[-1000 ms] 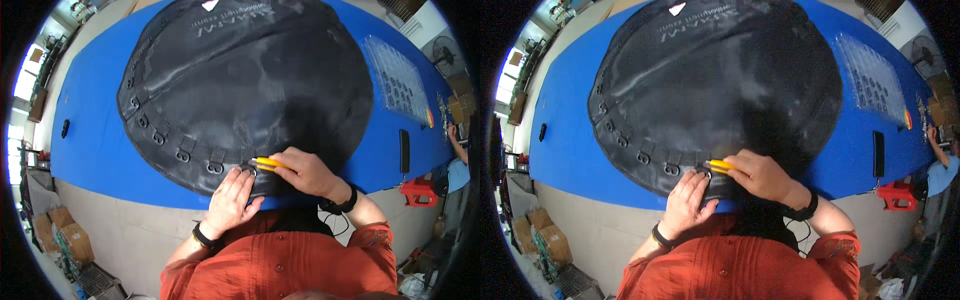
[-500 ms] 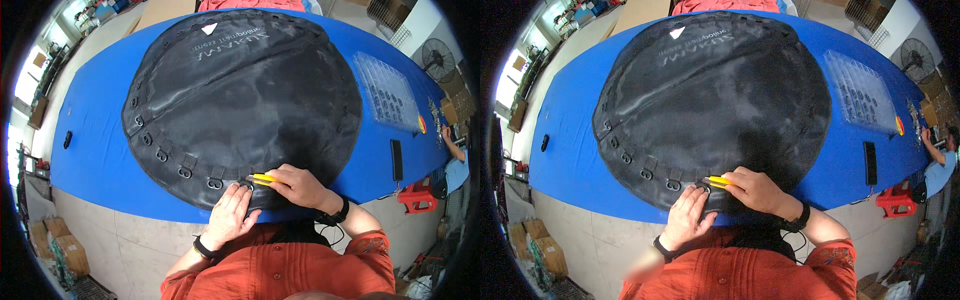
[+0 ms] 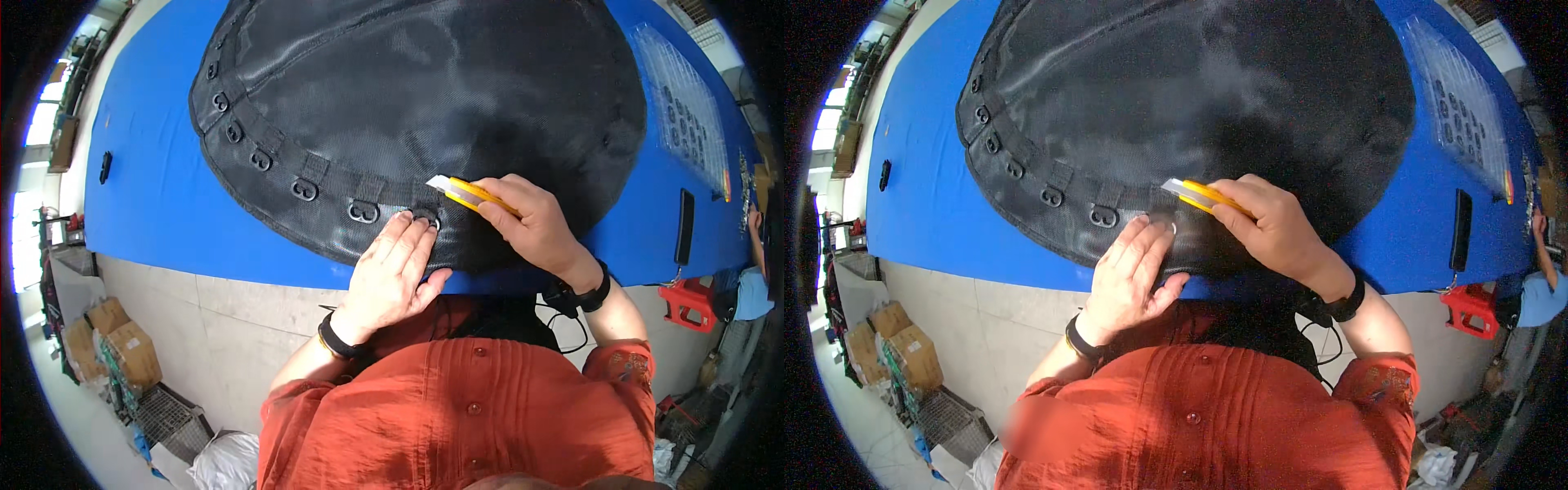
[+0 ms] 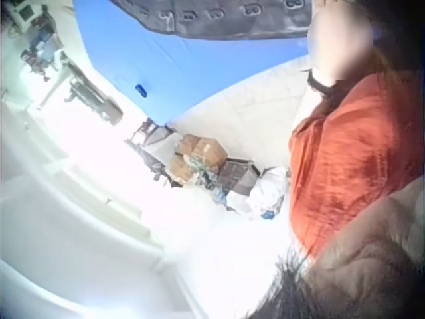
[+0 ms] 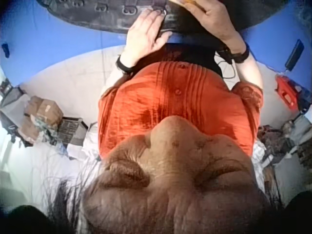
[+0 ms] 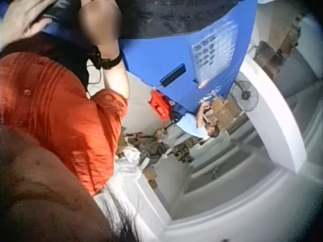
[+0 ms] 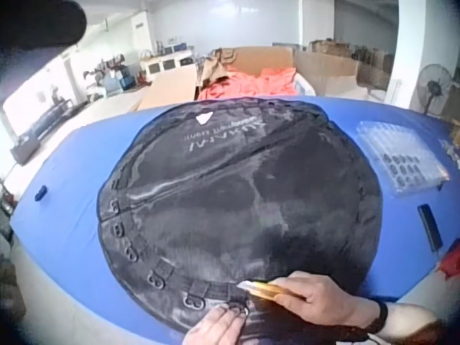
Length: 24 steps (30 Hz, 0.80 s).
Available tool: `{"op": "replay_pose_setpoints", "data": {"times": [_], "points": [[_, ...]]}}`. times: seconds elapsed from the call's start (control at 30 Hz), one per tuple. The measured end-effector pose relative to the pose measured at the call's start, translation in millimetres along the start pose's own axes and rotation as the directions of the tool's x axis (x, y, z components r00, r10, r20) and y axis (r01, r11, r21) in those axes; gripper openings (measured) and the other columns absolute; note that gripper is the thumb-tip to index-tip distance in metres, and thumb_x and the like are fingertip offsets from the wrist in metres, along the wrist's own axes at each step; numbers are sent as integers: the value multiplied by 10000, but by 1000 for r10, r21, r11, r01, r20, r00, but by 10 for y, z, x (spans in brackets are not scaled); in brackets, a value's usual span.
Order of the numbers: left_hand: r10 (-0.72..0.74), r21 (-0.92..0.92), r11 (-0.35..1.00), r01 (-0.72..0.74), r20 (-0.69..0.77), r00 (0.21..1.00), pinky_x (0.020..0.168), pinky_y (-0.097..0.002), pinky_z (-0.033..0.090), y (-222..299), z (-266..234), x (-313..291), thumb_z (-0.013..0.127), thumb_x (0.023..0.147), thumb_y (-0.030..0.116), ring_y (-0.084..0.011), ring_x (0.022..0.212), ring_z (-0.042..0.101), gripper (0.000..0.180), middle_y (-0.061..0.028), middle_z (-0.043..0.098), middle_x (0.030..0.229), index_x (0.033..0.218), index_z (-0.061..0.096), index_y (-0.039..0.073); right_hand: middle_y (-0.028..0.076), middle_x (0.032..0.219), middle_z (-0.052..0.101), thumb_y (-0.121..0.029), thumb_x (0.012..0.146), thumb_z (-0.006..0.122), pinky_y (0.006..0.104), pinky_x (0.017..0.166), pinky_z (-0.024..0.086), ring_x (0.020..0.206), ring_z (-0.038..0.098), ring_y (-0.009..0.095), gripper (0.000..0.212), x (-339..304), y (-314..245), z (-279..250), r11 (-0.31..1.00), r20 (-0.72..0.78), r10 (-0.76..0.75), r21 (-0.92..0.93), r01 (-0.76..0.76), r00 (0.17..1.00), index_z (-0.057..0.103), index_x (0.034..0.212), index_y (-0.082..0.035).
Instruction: Trim the excess fabric from the edge of a circular black product using a utility knife.
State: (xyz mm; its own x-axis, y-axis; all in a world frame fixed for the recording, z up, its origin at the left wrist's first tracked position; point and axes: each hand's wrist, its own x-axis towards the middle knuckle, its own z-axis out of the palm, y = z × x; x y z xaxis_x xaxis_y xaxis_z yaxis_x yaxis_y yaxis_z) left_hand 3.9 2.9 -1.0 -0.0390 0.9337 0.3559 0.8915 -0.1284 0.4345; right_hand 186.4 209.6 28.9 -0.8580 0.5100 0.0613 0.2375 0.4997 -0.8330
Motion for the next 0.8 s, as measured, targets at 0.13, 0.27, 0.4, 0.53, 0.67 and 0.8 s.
{"op": "replay_pose_setpoints", "data": {"times": [0.13, 0.27, 0.4, 0.53, 0.67, 0.8], "points": [[-6, 0, 1000, 6, 5, 1000, 1155, -521, 537, 1, -10, 25, 855, 901, 346, -430, 1305, 655, 604, -223, 682, 1354, 1322, 703, -59, 161, 1035, 718, -113, 1025, 744, 404, 799, 575, 898, 717, 352, 290, 4, 6, -17, 993, 39, -104, -45, 106, 994, 720, 1294, -9], [-19, -1, 1000, 19, 3, 1000, 1155, -530, 538, 2, -1, 15, 861, 891, 353, -433, 1299, 658, 609, -224, 683, 1350, 1312, 706, -59, 140, 1015, 709, -93, 1018, 744, 383, 794, 565, 889, 703, 306, 310, 5, -42, -70, 994, 105, -88, -60, 94, 991, 724, 1315, -10], [-20, -18, 1000, 20, -3, 1000, 1158, -540, 536, 2, 17, 27, 868, 874, 344, -437, 1294, 658, 610, -224, 680, 1358, 1302, 707, -60, 165, 1049, 723, -97, 998, 767, 429, 782, 592, 915, 735, 379, 300, 33, -31, -123, 988, 96, -109, -102, 118, 989, 724, 1286, -24], [-13, -15, 1000, 12, -6, 1000, 1158, -550, 535, 1, 10, 34, 873, 858, 330, -436, 1291, 657, 615, -225, 676, 1368, 1299, 705, -65, 158, 1040, 720, -92, 987, 775, 426, 775, 595, 903, 736, 372, 302, 86, -66, -183, 988, 140, -92, -110, 108, 986, 730, 1281, -36], [-7, -12, 1000, 7, -1, 1000, 1158, -553, 533, 7, -9, 39, 870, 860, 324, -436, 1289, 657, 613, -228, 675, 1372, 1298, 703, -72, 155, 1037, 722, -91, 975, 787, 423, 760, 599, 883, 738, 366, 316, 131, -50, -202, 984, 166, -114, -120, 135, 980, 733, 1281, -38], [11, -11, 1000, -11, -2, 1000, 1155, -555, 533, -2, -9, 45, 865, 865, 322, -436, 1287, 658, 612, -229, 675, 1366, 1299, 702, -77, 152, 1037, 726, -91, 968, 794, 421, 750, 603, 869, 741, 359, 323, 109, -21, -199, 983, 141, -124, -114, 140, 982, 737, 1282, -42]]}}
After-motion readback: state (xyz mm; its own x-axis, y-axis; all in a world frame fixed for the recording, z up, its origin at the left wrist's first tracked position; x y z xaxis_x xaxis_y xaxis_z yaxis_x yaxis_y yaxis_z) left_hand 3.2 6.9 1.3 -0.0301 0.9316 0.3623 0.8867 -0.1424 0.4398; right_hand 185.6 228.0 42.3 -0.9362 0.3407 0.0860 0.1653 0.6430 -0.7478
